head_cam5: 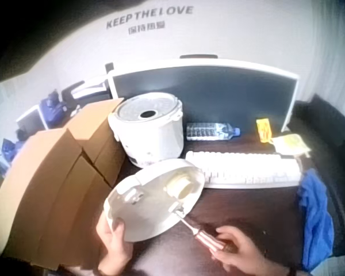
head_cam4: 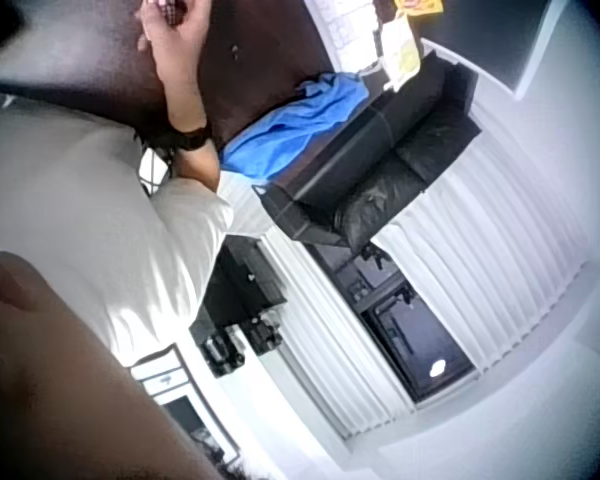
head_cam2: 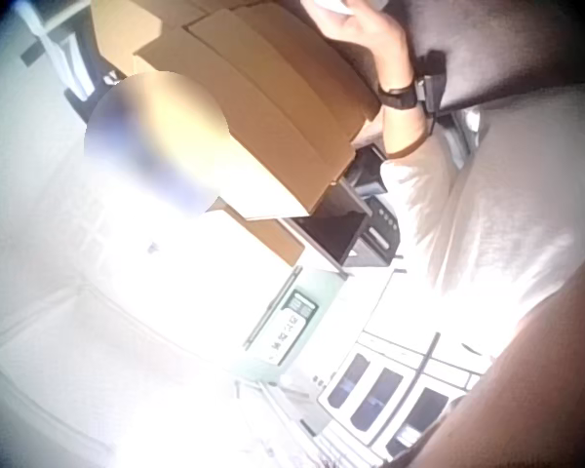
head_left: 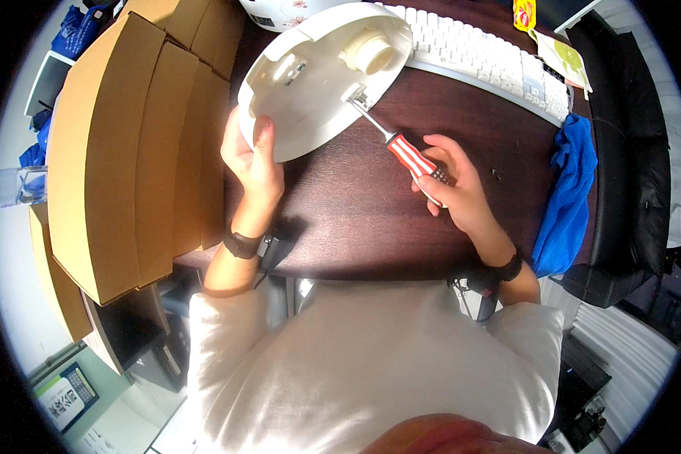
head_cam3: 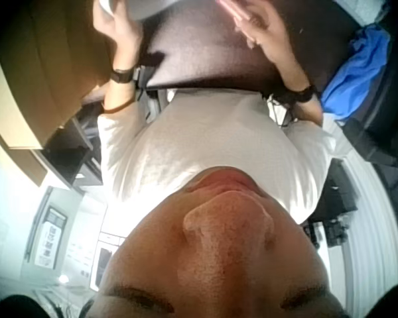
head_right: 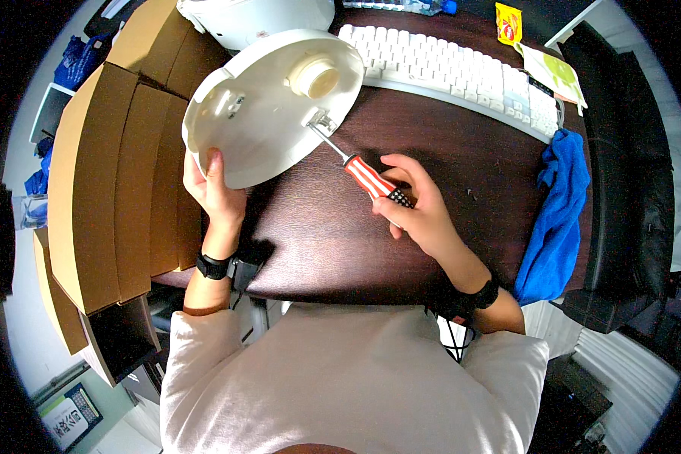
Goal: The person uses a screwdriver to remove screws from the underside of a white circular appliance base. They rotate the base to access different screw locations and place removed screws on the table. The task continues until several screws are removed and the base remains partially disassembled.
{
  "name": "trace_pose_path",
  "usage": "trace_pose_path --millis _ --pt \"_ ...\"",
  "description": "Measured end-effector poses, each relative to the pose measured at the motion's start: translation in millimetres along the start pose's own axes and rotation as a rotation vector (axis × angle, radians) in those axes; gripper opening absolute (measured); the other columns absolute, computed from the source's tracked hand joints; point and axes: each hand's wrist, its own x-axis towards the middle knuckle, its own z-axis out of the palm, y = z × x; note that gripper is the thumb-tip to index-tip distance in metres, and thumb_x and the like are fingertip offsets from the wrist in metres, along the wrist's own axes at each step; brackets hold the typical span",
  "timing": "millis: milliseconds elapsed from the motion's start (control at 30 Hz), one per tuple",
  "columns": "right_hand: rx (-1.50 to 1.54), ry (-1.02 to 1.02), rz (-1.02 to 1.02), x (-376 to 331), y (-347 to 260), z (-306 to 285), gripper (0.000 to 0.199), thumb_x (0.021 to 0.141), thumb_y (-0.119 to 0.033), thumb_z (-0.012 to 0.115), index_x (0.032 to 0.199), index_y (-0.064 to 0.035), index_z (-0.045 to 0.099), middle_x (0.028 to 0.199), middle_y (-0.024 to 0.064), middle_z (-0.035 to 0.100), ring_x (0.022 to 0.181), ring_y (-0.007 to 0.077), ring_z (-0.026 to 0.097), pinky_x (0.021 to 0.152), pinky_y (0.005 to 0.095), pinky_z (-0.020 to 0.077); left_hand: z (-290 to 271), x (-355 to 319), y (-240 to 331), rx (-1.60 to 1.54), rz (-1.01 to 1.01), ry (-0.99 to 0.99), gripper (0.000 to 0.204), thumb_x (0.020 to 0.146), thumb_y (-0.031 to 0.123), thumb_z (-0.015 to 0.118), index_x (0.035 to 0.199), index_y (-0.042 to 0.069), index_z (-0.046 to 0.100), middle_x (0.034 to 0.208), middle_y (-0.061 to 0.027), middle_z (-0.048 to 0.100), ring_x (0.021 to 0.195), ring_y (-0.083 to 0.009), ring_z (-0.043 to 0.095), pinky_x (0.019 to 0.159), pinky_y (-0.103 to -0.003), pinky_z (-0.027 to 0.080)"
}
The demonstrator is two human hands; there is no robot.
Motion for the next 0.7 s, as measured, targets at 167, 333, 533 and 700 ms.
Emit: trace_pose_path --millis 167,333,533,700 --pt "-0.857 0.111 -0.624 6.7 4.3 -1.3 0.036 0.072 -0.005 0.067 0.105 -0.0050 0.052 0.102 0.0118 0.053 0.079 0.0225 0.060 0.062 0.0279 0.0489 1.8 -0.4 0.6 -0.025 0.009 0.006 0.031 0.085 0.020 0.057 0.104 -0.004 0.054 0.091 -0.0044 0.055 0.083 -0.0107 0.049 0.075 -0.024 0.038" --pt "-0.890 0.178 -0.580 5.7 -1.2 3.2 0.029 0.073 -0.006 0.067 0.098 -0.0039 0.055 0.095 0.0110 0.055 0.078 0.0220 0.059 0.066 0.0298 0.0483 0.4 0.4 -2.4 -0.023 0.008 0.008 0.031 0.085 0.019 0.057 0.105 -0.004 0.054 0.091 -0.0043 0.055 0.083 -0.0108 0.049 0.075 -0.024 0.038" --pt "0.060 0.156 0.052 3.6 -0.2 -6.1 0.019 0.086 -0.015 0.053 0.098 -0.0012 0.056 0.081 0.0078 0.059 0.071 0.0154 0.059 0.060 0.0265 0.0490 0.8 -1.4 -0.5 -0.013 0.002 0.006 0.031 0.085 0.019 0.058 0.105 -0.005 0.055 0.091 -0.0040 0.055 0.083 -0.0107 0.049 0.075 -0.023 0.038" --pt "0.468 0.261 0.038 2.4 -4.0 -1.2 0.023 0.086 -0.014 0.045 0.100 0.0024 0.053 0.088 0.0135 0.060 0.076 0.0210 0.061 0.064 0.0330 0.0516 -0.5 -1.5 -2.9 -0.046 -0.030 0.017 0.032 0.085 0.019 0.058 0.106 -0.005 0.055 0.092 -0.0039 0.055 0.083 -0.0107 0.049 0.076 -0.024 0.038"
